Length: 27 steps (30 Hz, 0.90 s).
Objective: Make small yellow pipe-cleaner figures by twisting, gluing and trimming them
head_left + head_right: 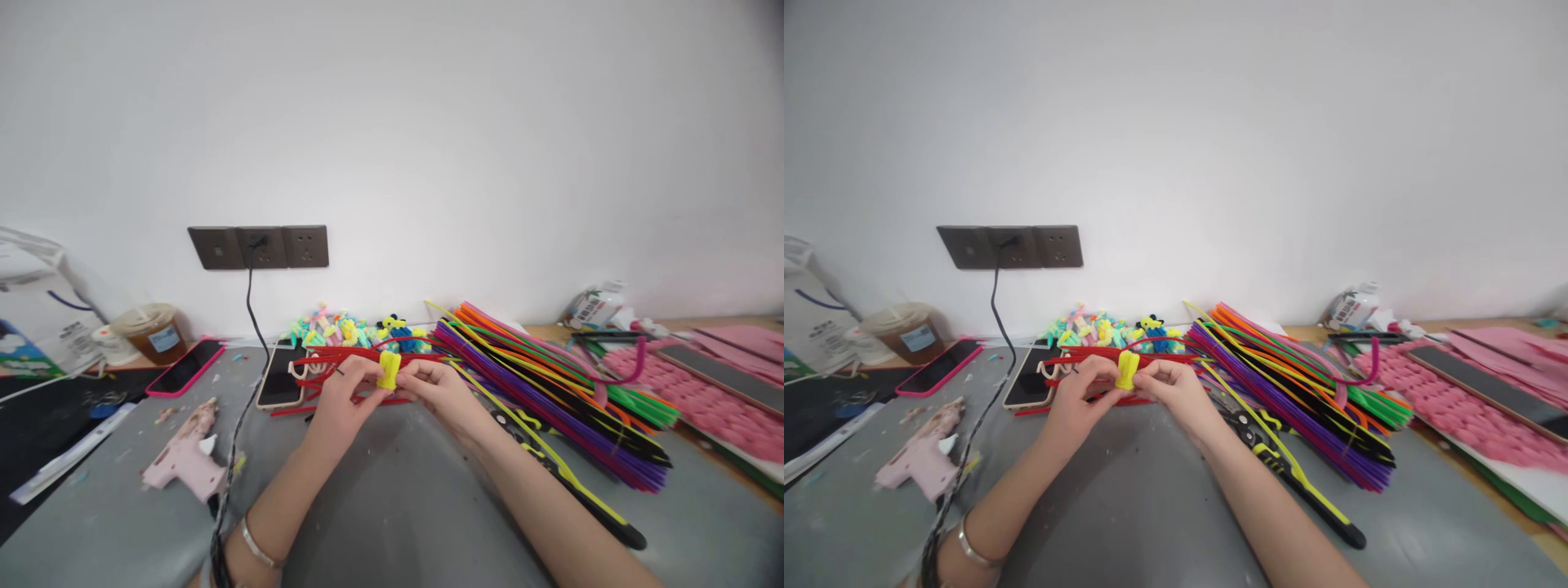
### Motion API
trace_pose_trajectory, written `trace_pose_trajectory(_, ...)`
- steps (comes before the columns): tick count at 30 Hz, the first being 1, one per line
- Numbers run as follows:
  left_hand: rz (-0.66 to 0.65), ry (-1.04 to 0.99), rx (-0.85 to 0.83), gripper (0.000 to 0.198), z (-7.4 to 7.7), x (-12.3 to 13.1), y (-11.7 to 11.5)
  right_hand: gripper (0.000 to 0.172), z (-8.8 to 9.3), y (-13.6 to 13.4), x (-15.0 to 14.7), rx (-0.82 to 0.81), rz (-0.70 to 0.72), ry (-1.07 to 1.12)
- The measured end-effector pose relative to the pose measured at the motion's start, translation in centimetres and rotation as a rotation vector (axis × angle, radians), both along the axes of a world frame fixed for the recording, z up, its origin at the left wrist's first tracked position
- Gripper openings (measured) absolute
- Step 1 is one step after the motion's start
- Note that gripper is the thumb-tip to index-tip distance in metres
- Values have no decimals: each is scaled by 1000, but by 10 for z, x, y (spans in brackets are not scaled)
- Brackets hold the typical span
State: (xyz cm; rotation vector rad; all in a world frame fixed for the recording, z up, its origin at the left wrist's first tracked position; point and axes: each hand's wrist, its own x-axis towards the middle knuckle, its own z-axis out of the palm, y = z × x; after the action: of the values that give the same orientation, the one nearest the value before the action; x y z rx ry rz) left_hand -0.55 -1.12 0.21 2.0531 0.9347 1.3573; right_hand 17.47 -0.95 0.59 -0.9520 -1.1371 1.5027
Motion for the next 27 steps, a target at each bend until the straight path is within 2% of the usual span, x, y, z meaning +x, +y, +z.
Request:
trace_pose_trajectory(3,9,-31,-30,13,0,0,0,30,0,0,0,6,1,8)
trace_pose_trajectory(6,22,-20,27,14,1,-1,0,27,2,-1,-1,27,13,12)
trace_pose_trajectory(13,30,-11,28,13,6,-3,-1,27,6,-1,1,157,32,-45)
trace_pose_trajectory(19,2,-19,-3,14,5,-3,0,22,5,0,2,263,0,-99)
trace_pose_trajectory(27,-80,17,20,9,3,-4,-3,28,8,-2,0,259,-37,-135)
